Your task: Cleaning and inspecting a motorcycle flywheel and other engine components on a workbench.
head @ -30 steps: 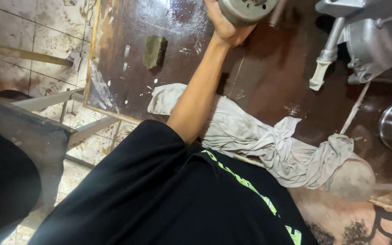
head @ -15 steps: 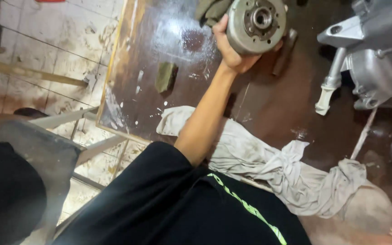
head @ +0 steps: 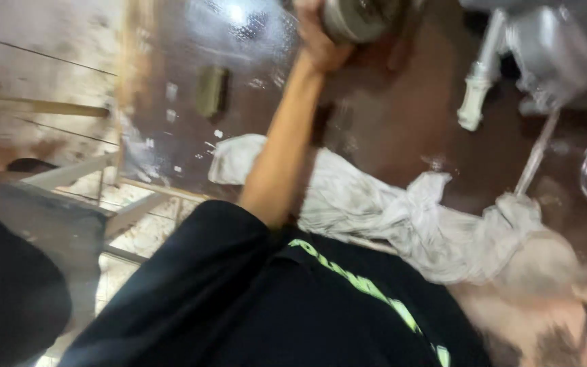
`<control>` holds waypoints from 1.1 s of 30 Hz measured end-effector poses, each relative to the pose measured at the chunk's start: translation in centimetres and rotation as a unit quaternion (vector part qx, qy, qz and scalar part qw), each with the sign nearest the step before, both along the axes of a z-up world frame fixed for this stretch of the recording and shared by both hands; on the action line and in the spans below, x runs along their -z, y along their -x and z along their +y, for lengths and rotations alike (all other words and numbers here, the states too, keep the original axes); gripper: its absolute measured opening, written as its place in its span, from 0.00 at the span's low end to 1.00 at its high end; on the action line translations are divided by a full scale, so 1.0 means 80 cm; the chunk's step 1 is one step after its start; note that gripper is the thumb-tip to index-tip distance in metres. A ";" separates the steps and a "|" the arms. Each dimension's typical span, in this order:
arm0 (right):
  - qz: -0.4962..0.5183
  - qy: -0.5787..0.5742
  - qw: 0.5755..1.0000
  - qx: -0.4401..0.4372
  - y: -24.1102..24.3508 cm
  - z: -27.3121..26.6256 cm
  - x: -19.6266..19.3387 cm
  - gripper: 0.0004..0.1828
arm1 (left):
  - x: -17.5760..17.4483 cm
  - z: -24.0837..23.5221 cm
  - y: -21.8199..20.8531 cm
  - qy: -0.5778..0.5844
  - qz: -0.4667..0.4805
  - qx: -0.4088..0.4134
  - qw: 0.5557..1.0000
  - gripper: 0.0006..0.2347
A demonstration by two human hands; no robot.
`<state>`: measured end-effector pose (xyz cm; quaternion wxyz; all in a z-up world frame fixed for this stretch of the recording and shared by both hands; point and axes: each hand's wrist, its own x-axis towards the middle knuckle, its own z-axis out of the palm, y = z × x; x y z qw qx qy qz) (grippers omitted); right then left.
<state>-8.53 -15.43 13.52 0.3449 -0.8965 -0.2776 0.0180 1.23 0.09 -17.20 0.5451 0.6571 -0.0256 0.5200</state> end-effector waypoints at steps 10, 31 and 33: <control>-0.002 0.049 0.995 0.088 0.000 -0.036 -0.025 0.10 | -0.045 0.009 0.001 0.466 0.051 0.541 0.698 0.22; -0.047 0.176 0.958 0.222 -0.121 0.016 0.143 0.15 | -0.235 0.017 0.020 0.475 0.019 0.546 0.690 0.40; -0.036 0.182 0.960 0.210 -0.122 0.005 0.136 0.14 | -0.232 0.015 0.020 0.501 0.024 0.536 0.679 0.41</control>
